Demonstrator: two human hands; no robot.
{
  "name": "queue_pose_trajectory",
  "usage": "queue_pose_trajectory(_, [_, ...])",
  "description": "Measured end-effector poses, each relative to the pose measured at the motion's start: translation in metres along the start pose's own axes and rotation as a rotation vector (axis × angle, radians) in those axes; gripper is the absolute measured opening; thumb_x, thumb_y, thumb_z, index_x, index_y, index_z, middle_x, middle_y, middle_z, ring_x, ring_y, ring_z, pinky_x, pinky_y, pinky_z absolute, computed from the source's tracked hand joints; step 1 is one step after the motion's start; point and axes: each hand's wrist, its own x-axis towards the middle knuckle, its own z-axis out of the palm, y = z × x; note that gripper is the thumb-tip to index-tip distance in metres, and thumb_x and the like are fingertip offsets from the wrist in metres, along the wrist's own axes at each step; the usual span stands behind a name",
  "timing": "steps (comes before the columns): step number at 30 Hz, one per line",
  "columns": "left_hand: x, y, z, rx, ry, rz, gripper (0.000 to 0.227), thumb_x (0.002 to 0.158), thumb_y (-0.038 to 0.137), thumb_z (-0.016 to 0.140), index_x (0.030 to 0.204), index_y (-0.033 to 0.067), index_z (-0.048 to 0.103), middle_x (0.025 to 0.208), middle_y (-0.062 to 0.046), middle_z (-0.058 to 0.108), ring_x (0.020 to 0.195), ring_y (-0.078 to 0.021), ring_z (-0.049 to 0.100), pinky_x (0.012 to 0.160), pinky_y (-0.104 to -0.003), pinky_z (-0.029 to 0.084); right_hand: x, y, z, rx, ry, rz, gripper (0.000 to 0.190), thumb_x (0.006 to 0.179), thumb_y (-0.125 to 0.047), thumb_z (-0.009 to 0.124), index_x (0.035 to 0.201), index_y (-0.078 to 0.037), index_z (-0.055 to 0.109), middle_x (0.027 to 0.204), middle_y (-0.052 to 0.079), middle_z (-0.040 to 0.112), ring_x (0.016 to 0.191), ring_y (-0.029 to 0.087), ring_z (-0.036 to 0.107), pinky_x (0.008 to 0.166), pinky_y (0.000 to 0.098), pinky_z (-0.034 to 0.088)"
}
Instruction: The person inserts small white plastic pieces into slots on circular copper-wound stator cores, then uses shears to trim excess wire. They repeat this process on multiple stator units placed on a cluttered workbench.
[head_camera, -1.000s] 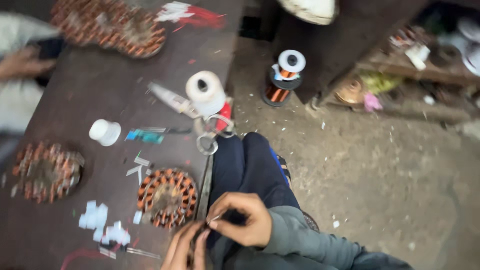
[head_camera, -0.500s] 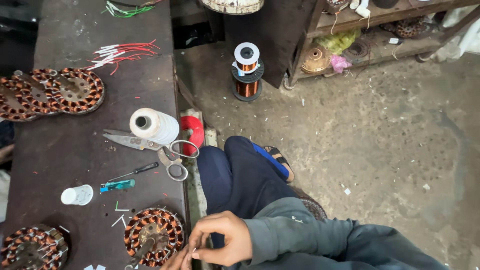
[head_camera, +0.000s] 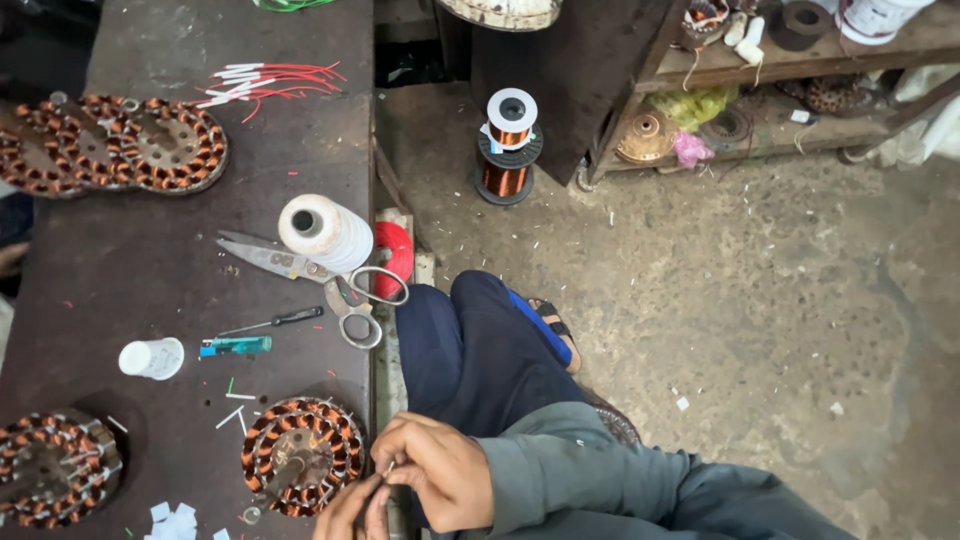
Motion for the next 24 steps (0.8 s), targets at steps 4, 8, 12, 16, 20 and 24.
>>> queue_pose_trajectory(4, [0.008, 0.017, 0.002, 0.006, 0.010, -0.034, 0.015, 0.086, 0.011, 0.079, 0.099, 0.0062, 0.074, 0.094, -0.012, 0.072, 0.086, -0.0212, 0.074, 0.082, -0.032, 0.060, 0.005, -0.003, -0.002, 0.075, 0.023, -0.032, 0.019, 0.097, 0.012, 0.057, 0.111, 0.002, 0.052, 0.106, 0.015, 0.062, 0.097, 0.029, 0.064, 0.088, 0.0383, 0.054])
queue_pose_trajectory(8, [0.011, 0.027, 0.003, 0.007, 0.062, -0.107, 0.015, 0.087, 0.012, 0.079, 0.100, 0.0081, 0.075, 0.096, -0.012, 0.071, 0.085, -0.0184, 0.073, 0.077, -0.029, 0.061, 0.010, -0.008, -0.006, 0.069, 0.024, -0.018, 0.017, 0.095, 0.008, 0.068, 0.106, 0.001, 0.057, 0.101, 0.013, 0.067, 0.094, 0.028, 0.069, 0.085, 0.0371, 0.056])
queue_pose_trajectory(12, [0.017, 0.045, -0.001, 0.065, 0.062, -0.225, 0.014, 0.084, 0.012, 0.080, 0.097, 0.0093, 0.078, 0.093, -0.011, 0.073, 0.077, -0.0166, 0.074, 0.060, -0.026, 0.056, 0.013, -0.008, -0.008, 0.110, -0.030, 0.022, 0.016, 0.097, 0.004, 0.073, 0.104, 0.000, 0.059, 0.103, 0.013, 0.070, 0.098, 0.027, 0.073, 0.087, 0.0354, 0.059])
queue_pose_trajectory(16, [0.029, 0.067, -0.010, 0.062, 0.021, -0.199, 0.014, 0.089, 0.012, 0.075, 0.103, 0.0088, 0.077, 0.098, -0.012, 0.073, 0.083, -0.0174, 0.075, 0.068, -0.028, 0.059, 0.012, -0.007, -0.006, 0.078, -0.036, 0.048, 0.017, 0.095, 0.003, 0.076, 0.103, 0.000, 0.061, 0.102, 0.012, 0.072, 0.096, 0.025, 0.074, 0.086, 0.0336, 0.059])
queue_pose_trajectory(20, [0.037, 0.081, -0.010, -0.007, -0.011, -0.271, 0.019, 0.089, 0.009, 0.073, 0.108, 0.0080, 0.076, 0.101, -0.012, 0.075, 0.081, -0.0168, 0.076, 0.071, -0.030, 0.063, 0.013, -0.008, -0.003, 0.056, -0.035, 0.063, 0.014, 0.094, 0.002, 0.077, 0.102, 0.000, 0.065, 0.100, 0.012, 0.073, 0.094, 0.023, 0.075, 0.083, 0.0322, 0.059])
queue_pose_trajectory(24, [0.042, 0.077, -0.010, -0.258, -0.005, -0.271, 0.028, 0.096, 0.004, 0.061, 0.124, 0.0020, 0.067, 0.113, -0.017, 0.071, 0.101, -0.0220, 0.076, 0.086, -0.035, 0.063, 0.016, -0.009, 0.000, 0.033, -0.033, 0.073, 0.013, 0.094, 0.002, 0.076, 0.102, 0.000, 0.066, 0.099, 0.011, 0.074, 0.092, 0.022, 0.075, 0.082, 0.0314, 0.059])
